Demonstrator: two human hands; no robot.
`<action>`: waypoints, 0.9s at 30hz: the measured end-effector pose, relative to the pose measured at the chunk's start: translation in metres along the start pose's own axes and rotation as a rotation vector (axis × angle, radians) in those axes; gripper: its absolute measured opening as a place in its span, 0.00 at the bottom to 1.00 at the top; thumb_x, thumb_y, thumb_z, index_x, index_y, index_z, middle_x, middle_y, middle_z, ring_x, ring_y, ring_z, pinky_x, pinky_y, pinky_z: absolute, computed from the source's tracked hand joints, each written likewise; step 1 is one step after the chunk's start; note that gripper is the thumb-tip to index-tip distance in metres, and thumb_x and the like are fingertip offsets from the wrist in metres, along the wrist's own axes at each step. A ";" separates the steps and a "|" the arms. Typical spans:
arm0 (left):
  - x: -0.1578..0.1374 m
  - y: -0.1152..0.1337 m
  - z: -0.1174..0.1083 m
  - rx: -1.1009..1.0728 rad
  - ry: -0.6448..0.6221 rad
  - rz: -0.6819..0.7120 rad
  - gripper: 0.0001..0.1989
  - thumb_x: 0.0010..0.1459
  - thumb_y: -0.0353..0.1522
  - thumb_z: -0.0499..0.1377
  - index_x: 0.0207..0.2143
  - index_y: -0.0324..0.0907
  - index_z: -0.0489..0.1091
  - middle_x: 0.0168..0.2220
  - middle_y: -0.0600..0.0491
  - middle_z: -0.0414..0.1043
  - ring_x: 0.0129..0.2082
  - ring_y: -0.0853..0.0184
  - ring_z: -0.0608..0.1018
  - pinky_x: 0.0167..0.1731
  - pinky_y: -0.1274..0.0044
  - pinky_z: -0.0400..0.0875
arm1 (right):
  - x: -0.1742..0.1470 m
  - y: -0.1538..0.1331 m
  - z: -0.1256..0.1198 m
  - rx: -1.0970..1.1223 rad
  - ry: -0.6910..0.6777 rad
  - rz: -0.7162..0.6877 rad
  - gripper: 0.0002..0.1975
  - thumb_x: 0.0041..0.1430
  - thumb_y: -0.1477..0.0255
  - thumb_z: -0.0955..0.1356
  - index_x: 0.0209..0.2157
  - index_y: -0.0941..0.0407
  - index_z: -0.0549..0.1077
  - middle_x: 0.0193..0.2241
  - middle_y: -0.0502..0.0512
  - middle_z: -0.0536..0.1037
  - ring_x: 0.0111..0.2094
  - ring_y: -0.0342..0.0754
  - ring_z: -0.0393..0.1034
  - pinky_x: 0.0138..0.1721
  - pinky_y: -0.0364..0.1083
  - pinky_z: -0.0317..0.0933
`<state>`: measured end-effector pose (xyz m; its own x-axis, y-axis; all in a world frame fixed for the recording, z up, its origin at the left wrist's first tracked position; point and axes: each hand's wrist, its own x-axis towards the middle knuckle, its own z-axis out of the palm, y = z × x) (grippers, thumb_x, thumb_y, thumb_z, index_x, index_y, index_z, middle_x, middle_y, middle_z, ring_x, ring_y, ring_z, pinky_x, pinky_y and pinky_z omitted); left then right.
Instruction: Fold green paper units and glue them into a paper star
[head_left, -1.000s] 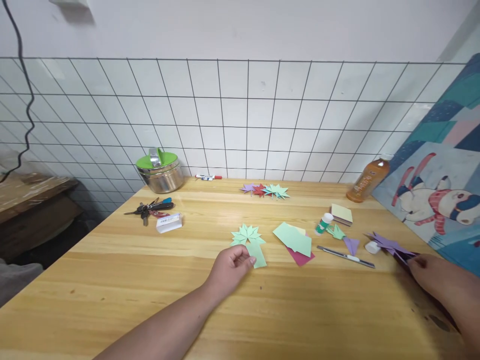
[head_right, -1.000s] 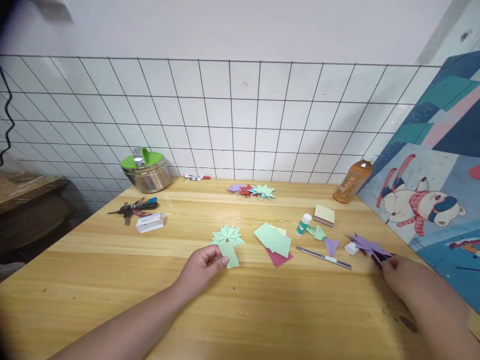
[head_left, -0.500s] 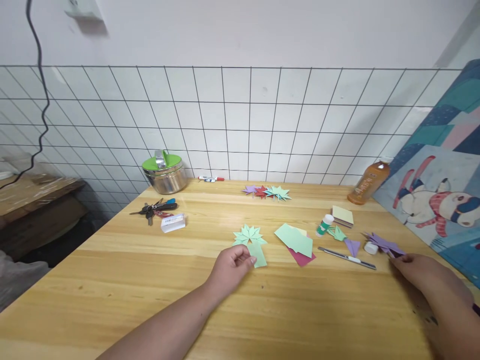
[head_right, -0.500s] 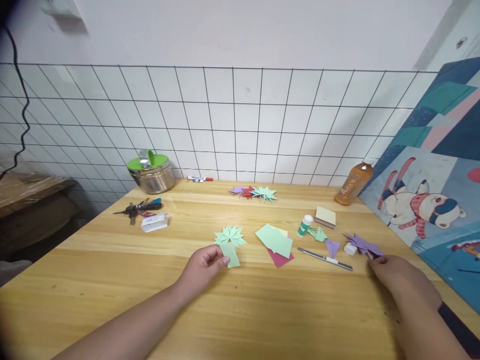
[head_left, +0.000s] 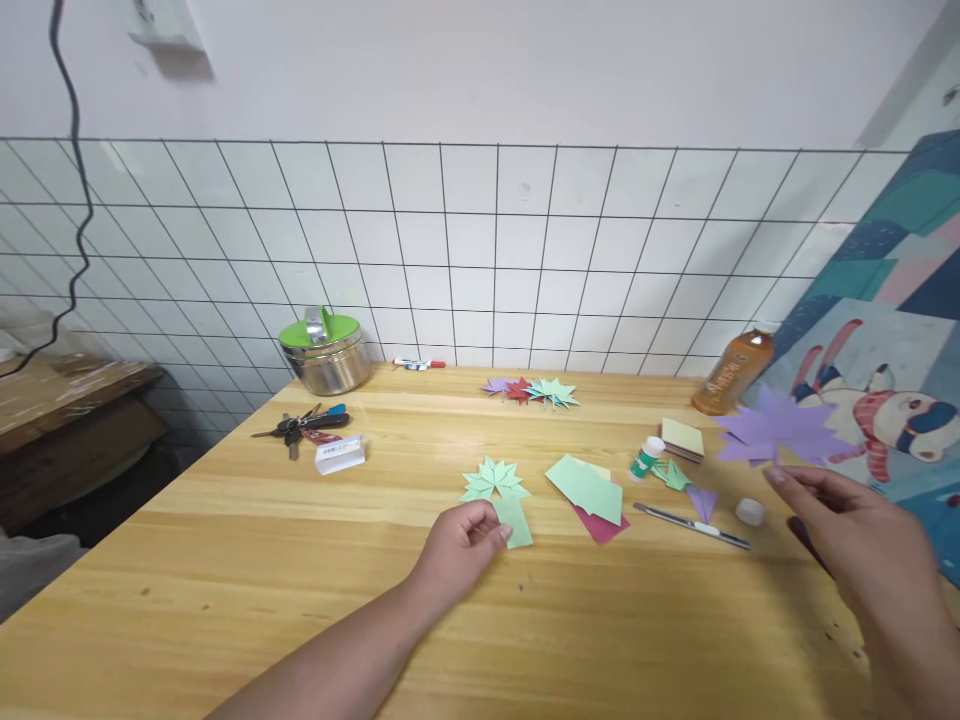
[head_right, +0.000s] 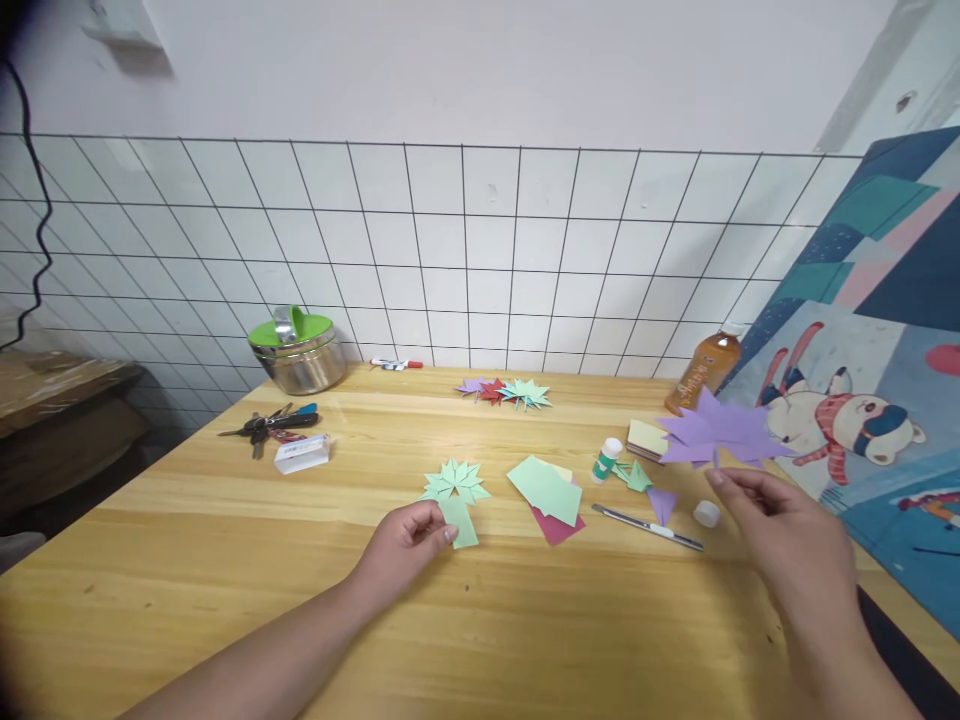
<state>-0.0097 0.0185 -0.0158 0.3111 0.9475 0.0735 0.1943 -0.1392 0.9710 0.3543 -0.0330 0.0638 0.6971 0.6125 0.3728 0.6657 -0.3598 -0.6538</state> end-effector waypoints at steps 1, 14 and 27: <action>0.000 0.000 0.001 0.001 -0.002 0.002 0.11 0.50 0.36 0.57 0.21 0.39 0.63 0.19 0.59 0.57 0.21 0.72 0.61 0.23 0.81 0.56 | -0.006 -0.013 0.001 0.060 -0.061 0.033 0.16 0.41 0.57 0.70 0.29 0.53 0.77 0.26 0.62 0.78 0.25 0.51 0.70 0.21 0.47 0.56; -0.032 0.018 0.003 0.216 -0.195 0.688 0.09 0.53 0.28 0.54 0.35 0.45 0.73 0.29 0.49 0.77 0.29 0.64 0.76 0.33 0.74 0.67 | -0.067 -0.144 0.117 0.248 -0.479 -0.337 0.17 0.49 0.55 0.64 0.28 0.53 0.76 0.24 0.51 0.77 0.25 0.47 0.69 0.25 0.43 0.58; -0.006 0.004 -0.011 0.194 0.329 0.453 0.05 0.54 0.31 0.56 0.27 0.42 0.70 0.23 0.51 0.70 0.24 0.66 0.72 0.27 0.75 0.67 | -0.055 -0.204 0.257 0.069 -0.570 -0.217 0.12 0.50 0.61 0.65 0.26 0.52 0.76 0.29 0.55 0.78 0.31 0.52 0.70 0.28 0.46 0.57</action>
<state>-0.0206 0.0153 -0.0095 0.1034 0.8168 0.5676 0.2855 -0.5710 0.7697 0.1112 0.1877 0.0076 0.2830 0.9535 0.1040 0.7442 -0.1499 -0.6509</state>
